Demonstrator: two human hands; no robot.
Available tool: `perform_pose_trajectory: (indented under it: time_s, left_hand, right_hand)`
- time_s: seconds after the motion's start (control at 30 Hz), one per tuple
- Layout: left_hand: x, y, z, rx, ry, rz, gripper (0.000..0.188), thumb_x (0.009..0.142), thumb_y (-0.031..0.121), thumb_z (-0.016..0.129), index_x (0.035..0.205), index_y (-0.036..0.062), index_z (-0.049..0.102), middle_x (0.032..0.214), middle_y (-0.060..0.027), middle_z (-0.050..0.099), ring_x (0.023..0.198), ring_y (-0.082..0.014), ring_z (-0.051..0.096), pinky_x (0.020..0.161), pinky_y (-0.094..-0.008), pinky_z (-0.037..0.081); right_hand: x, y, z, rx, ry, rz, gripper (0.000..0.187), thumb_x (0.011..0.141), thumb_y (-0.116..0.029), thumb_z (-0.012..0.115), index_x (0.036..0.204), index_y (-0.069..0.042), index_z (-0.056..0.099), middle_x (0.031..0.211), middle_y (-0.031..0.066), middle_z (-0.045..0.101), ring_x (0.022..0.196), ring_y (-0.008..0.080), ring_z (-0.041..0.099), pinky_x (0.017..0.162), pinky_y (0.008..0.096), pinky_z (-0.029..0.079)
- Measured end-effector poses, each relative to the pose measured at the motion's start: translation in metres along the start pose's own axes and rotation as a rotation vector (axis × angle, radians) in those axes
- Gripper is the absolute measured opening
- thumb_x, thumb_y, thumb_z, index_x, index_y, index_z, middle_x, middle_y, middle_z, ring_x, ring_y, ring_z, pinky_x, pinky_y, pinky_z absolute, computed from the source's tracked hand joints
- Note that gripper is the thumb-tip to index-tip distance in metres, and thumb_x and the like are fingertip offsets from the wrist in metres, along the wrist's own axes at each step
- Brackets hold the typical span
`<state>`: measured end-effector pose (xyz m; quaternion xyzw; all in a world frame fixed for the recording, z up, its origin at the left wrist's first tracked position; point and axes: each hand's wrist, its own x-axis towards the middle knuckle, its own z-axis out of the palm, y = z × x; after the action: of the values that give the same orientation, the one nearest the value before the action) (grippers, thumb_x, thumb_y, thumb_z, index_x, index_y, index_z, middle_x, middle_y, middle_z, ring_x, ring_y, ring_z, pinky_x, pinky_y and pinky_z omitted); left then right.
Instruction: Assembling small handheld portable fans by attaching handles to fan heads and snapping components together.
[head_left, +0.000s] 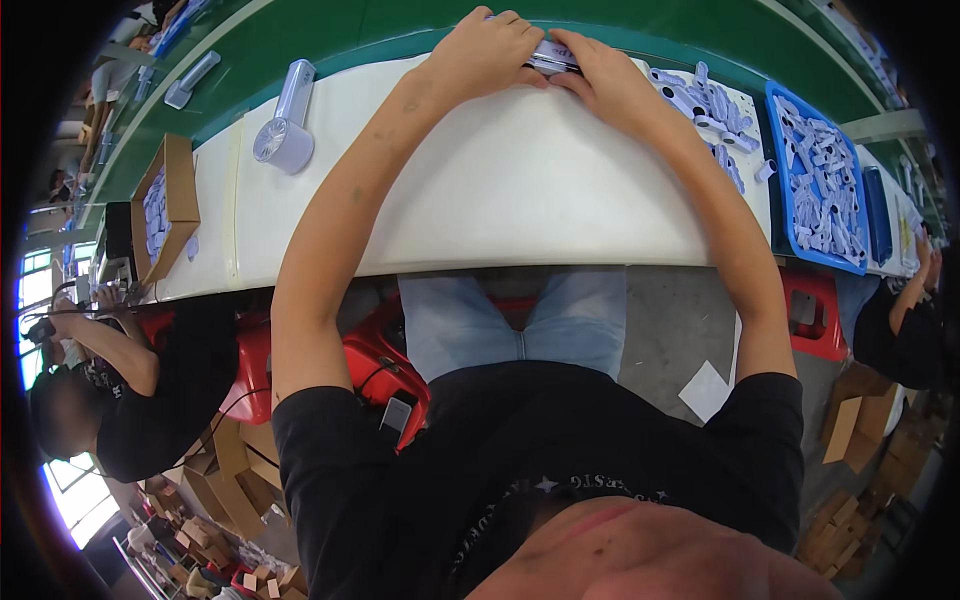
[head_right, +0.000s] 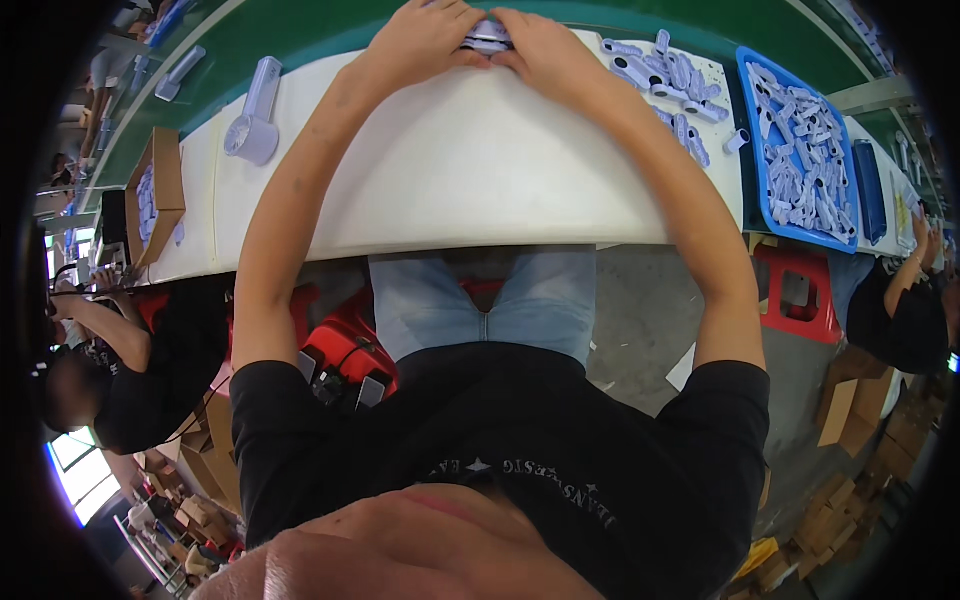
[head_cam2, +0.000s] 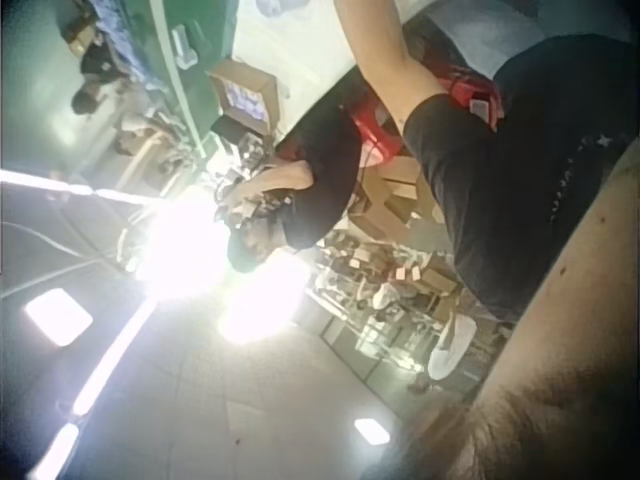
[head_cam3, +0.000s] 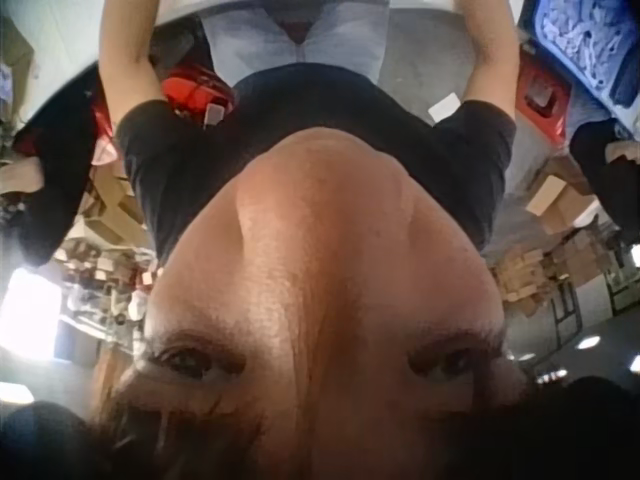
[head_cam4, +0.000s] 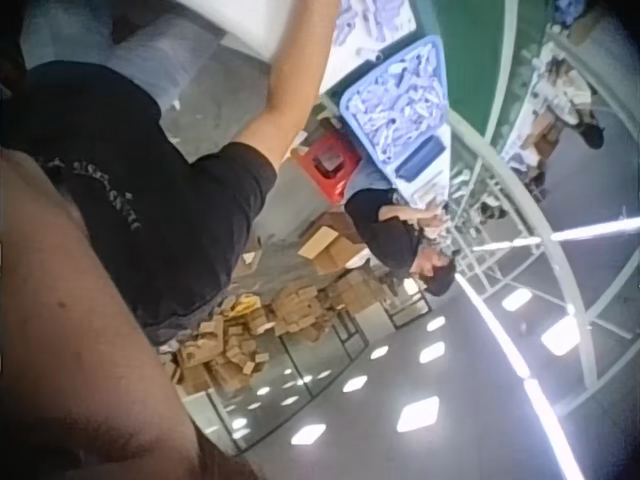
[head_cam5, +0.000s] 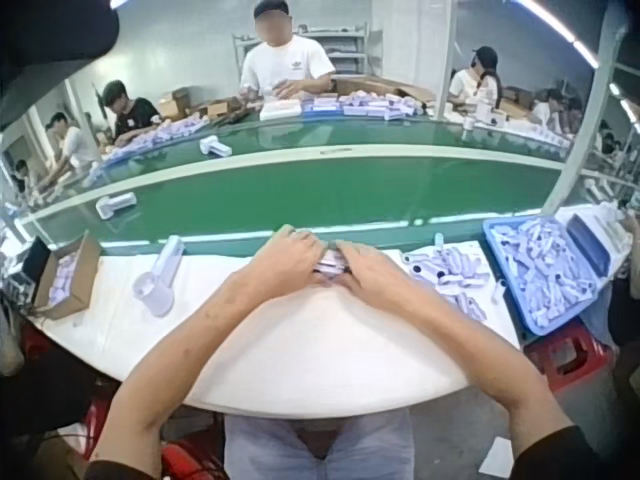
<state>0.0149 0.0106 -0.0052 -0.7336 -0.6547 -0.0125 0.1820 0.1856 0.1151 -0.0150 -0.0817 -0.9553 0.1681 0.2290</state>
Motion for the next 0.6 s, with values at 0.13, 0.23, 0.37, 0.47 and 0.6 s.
perform_pose_trajectory:
  time_s: [0.13, 0.23, 0.37, 0.47, 0.6]
  left_hand:
    - [-0.004, -0.007, 0.0, -0.199, 0.043, 0.047, 0.052, 0.085, 0.046, 0.063, 0.118, 0.0057, 0.059, 0.108, -0.0121, 0.065, 0.104, -0.0222, 0.059, 0.091, -0.0389, 0.041]
    - [-0.006, 0.001, 0.002, -0.076, 0.055, -0.02, 0.054, 0.083, 0.044, 0.066, 0.12, 0.0054, 0.057, 0.112, -0.0127, 0.063, 0.108, -0.0247, 0.057, 0.094, -0.0425, 0.04]
    - [0.003, 0.008, -0.01, -0.067, 0.098, 0.006, 0.04, 0.08, 0.037, 0.065, 0.099, 0.0022, 0.061, 0.093, -0.0133, 0.065, 0.097, -0.0273, 0.06, 0.085, -0.0414, 0.041]
    - [0.001, -0.001, -0.009, -0.086, 0.104, 0.055, 0.037, 0.082, 0.036, 0.063, 0.099, 0.0024, 0.061, 0.093, -0.0136, 0.065, 0.097, -0.0272, 0.06, 0.085, -0.0411, 0.041]
    - [-0.006, -0.003, -0.009, -0.003, 0.209, 0.156, 0.036, 0.082, 0.034, 0.062, 0.099, 0.0025, 0.061, 0.095, -0.0141, 0.065, 0.097, -0.0273, 0.06, 0.085, -0.0411, 0.041]
  right_hand:
    - [-0.003, 0.002, -0.003, 0.179, -0.013, -0.026, 0.044, 0.086, -0.011, 0.06, 0.127, 0.0, 0.047, 0.112, 0.0213, 0.059, 0.102, 0.0373, 0.056, 0.088, 0.0413, 0.045]
    - [-0.002, -0.001, 0.011, -0.003, 0.03, -0.023, 0.044, 0.087, -0.013, 0.06, 0.128, 0.0, 0.047, 0.114, 0.0205, 0.058, 0.104, 0.0368, 0.055, 0.091, 0.0407, 0.044]
    - [-0.006, 0.008, 0.021, -0.19, 0.081, -0.052, 0.044, 0.088, -0.014, 0.06, 0.128, -0.001, 0.047, 0.116, 0.0192, 0.057, 0.108, 0.0363, 0.053, 0.093, 0.0402, 0.042]
    - [-0.003, 0.009, 0.019, -0.165, 0.084, -0.081, 0.043, 0.089, -0.014, 0.059, 0.128, -0.001, 0.047, 0.117, 0.0187, 0.057, 0.109, 0.0361, 0.052, 0.094, 0.0401, 0.042]
    - [-0.003, 0.009, 0.01, -0.036, 0.025, -0.06, 0.043, 0.089, -0.015, 0.059, 0.128, -0.001, 0.047, 0.118, 0.0186, 0.056, 0.108, 0.0359, 0.052, 0.094, 0.0401, 0.042]
